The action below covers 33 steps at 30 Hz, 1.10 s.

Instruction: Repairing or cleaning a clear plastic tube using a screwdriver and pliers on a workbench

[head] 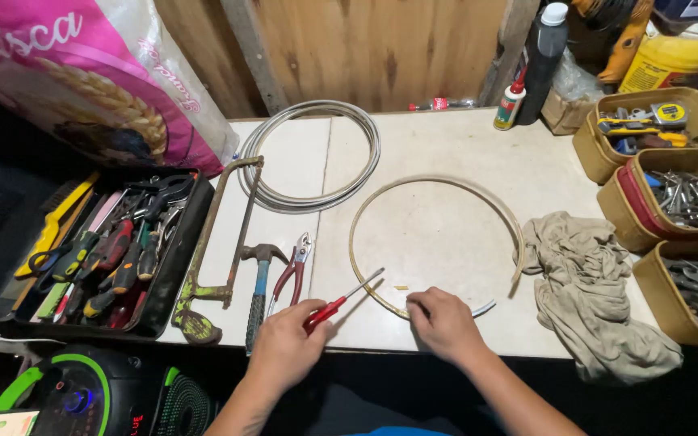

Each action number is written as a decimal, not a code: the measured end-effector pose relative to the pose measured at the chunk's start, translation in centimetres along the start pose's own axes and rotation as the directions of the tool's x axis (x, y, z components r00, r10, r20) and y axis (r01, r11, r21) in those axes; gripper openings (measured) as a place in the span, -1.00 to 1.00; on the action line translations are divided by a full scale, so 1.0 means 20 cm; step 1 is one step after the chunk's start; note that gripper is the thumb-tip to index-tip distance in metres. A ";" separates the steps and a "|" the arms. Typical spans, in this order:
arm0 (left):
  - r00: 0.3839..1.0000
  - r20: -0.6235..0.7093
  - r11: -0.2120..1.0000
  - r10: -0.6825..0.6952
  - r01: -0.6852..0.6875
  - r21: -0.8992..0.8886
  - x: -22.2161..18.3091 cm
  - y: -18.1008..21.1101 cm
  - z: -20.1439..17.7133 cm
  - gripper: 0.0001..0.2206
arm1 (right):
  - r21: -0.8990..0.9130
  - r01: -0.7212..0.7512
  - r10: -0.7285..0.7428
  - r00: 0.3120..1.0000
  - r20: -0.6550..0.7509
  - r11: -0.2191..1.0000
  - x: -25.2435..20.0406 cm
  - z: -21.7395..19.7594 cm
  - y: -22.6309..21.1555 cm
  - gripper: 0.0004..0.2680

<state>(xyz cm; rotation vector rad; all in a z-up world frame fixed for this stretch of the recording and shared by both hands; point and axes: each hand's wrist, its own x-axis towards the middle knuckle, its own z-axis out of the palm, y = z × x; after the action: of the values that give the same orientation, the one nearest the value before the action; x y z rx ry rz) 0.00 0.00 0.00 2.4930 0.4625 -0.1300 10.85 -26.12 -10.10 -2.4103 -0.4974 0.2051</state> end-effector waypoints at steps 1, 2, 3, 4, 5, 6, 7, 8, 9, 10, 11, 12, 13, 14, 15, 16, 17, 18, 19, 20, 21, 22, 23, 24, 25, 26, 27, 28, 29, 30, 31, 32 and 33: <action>1.000 0.001 1.000 0.003 -0.003 -0.003 0.00 0.01 0.00 -0.61 | -0.004 -0.002 0.002 1.000 -0.001 1.000 0.03 -0.01 -0.01 -0.76; 1.000 -0.004 1.000 -0.023 0.023 -0.013 0.01 0.02 0.01 -0.63 | -0.064 -0.029 0.033 0.998 0.054 0.998 0.07 -0.03 -0.02 -0.74; 0.999 -0.010 0.999 -0.047 0.046 -0.023 0.02 0.04 0.01 -0.64 | -0.125 -0.053 0.066 0.992 0.104 0.991 0.10 -0.04 -0.03 -0.73; 0.999 -0.010 0.999 -0.042 0.042 -0.026 0.02 0.03 0.02 -0.64 | -0.129 -0.055 0.068 0.993 0.100 0.990 0.12 -0.07 -0.06 -0.73; 0.999 -0.021 0.999 -0.027 0.026 -0.027 0.02 0.02 0.02 -0.64 | -0.176 -0.109 0.139 0.976 0.165 0.978 0.14 -0.10 -0.10 -0.73; 0.999 -0.033 1.000 -0.011 0.011 -0.028 0.03 0.01 0.02 -0.65 | -0.226 -0.160 0.211 0.951 0.225 0.961 0.17 -0.13 -0.14 -0.73; 0.999 -0.034 1.000 -0.011 0.010 -0.028 0.03 -0.02 0.03 -0.65 | -0.227 -0.159 0.211 0.951 0.225 0.961 0.18 -0.12 -0.15 -0.73; 0.997 -0.070 1.000 0.024 -0.024 -0.003 0.04 -0.05 0.03 -0.65 | -0.250 -0.142 0.199 0.955 0.220 0.958 0.19 -0.11 -0.16 -0.75; 0.993 -0.104 0.998 0.059 -0.057 0.025 0.04 -0.09 0.03 -0.64 | -0.271 -0.125 0.187 0.958 0.217 0.955 0.20 -0.10 -0.16 -0.76; 0.993 -0.104 0.998 0.059 -0.057 0.025 0.04 -0.09 0.00 -0.64 | -0.270 -0.125 0.187 0.958 0.217 0.955 0.21 -0.09 -0.15 -0.76; 0.995 -0.094 0.998 0.045 -0.042 0.040 0.03 -0.10 -0.02 -0.64 | -0.255 -0.110 0.160 0.970 0.185 0.961 0.21 -0.08 -0.14 -0.78; 0.996 -0.084 0.998 0.032 -0.027 0.055 0.02 -0.11 -0.05 -0.64 | -0.241 -0.094 0.133 0.979 0.153 0.966 0.22 -0.06 -0.12 -0.80; 0.996 -0.082 0.998 0.030 -0.025 0.058 0.01 -0.11 -0.07 -0.64 | -0.239 -0.095 0.135 0.979 0.156 0.966 0.23 -0.04 -0.11 -0.80; 0.998 -0.067 0.999 0.006 -0.003 0.051 -0.01 -0.10 -0.10 -0.64 | -0.230 -0.072 0.109 0.983 0.150 0.971 0.23 -0.03 -0.10 -0.79; 0.998 -0.055 0.999 -0.013 0.016 0.044 -0.02 -0.10 -0.12 -0.63 | -0.222 -0.049 0.082 0.987 0.140 0.974 0.25 -0.03 -0.08 -0.79; 0.998 -0.055 0.999 -0.012 0.015 0.045 -0.03 -0.11 -0.12 -0.63 | -0.221 -0.050 0.082 0.987 0.139 0.974 0.24 -0.03 -0.09 -0.79; 0.997 -0.072 0.998 -0.009 0.013 0.058 -0.03 -0.12 -0.11 -0.65 | -0.232 -0.023 0.058 0.988 0.145 0.972 0.24 -0.03 -0.09 -0.81; 0.996 -0.088 0.997 -0.006 0.012 0.071 -0.04 -0.13 -0.10 -0.67 | -0.243 0.003 0.034 0.988 0.151 0.970 0.24 -0.03 -0.09 -0.82; 0.996 -0.089 0.997 -0.004 0.011 0.072 -0.05 -0.15 -0.09 -0.67 | -0.242 0.003 0.034 0.988 0.150 0.970 0.24 -0.04 -0.09 -0.82; 0.993 -0.112 0.998 0.031 -0.024 0.063 -0.05 -0.16 -0.08 -0.68 | -0.228 -0.030 0.065 0.987 0.150 0.973 0.25 -0.05 -0.09 -0.84; 0.989 -0.134 0.997 0.064 -0.058 0.054 -0.06 -0.18 -0.07 -0.68 | -0.215 -0.063 0.097 0.984 0.152 0.975 0.25 -0.05 -0.08 -0.86; 0.989 -0.134 0.997 0.064 -0.057 0.054 -0.08 -0.18 -0.07 -0.68 | -0.214 -0.063 0.097 0.984 0.152 0.975 0.24 -0.06 -0.08 -0.86; 0.992 -0.121 0.998 0.042 -0.036 0.050 -0.09 -0.18 -0.07 -0.67 | -0.156 -0.060 0.080 0.989 0.124 0.986 0.24 -0.07 -0.07 -0.88; 0.994 -0.108 0.999 0.021 -0.016 0.047 -0.09 -0.18 -0.07 -0.66 | -0.096 -0.055 0.065 0.993 0.094 0.994 0.23 -0.09 -0.07 -0.89; 0.994 -0.110 0.999 0.018 -0.013 0.046 -0.10 -0.18 -0.08 -0.66 | -0.097 -0.053 0.062 0.993 0.097 0.994 0.21 -0.10 -0.04 -0.89; 0.995 -0.098 0.999 0.002 0.002 0.045 -0.11 -0.17 -0.08 -0.67 | -0.009 0.027 -0.026 0.998 0.065 1.000 0.19 -0.11 -0.01 -0.92; 0.996 -0.086 0.999 -0.013 0.017 0.043 -0.12 -0.17 -0.09 -0.68 | 0.075 0.109 -0.112 0.993 0.026 0.991 0.17 -0.12 0.02 -0.95; 0.996 -0.088 0.999 -0.017 0.020 0.041 -0.12 -0.16 -0.11 -0.68 | 0.074 0.112 -0.115 0.993 0.029 0.991 0.11 -0.22 -0.09 -0.95; 0.997 -0.074 0.998 -0.033 0.037 0.053 -0.13 -0.15 -0.12 -0.68 | 0.091 -0.034 0.011 0.971 0.240 0.995 0.05 -0.32 -0.20 -0.95; 0.997 -0.060 0.996 -0.049 0.053 0.066 -0.13 -0.14 -0.14 -0.68 | 0.077 -0.182 0.131 0.889 0.439 0.980 -0.02 -0.43 -0.31 -0.94; 0.997 -0.060 0.996 -0.050 0.054 0.067 -0.12 -0.16 -0.13 -0.68 | 0.077 -0.183 0.131 0.888 0.440 0.980 -0.03 -0.40 -0.28 -0.94; 0.998 -0.062 0.995 0.004 0.002 0.101 -0.10 -0.17 -0.13 -0.68 | 0.019 -0.076 0.062 0.910 0.410 0.997 -0.03 -0.38 -0.24 -0.89; 0.996 -0.063 0.989 0.060 -0.051 0.135 -0.09 -0.19 -0.12 -0.68 | -0.042 0.029 -0.011 0.924 0.382 0.999 -0.04 -0.35 -0.21 -0.79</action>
<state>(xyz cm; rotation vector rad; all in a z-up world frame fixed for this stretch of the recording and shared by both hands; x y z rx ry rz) -2.94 3.70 0.30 2.6460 0.4237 -0.0571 10.85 -27.57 -2.00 -2.4145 -0.7072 0.6712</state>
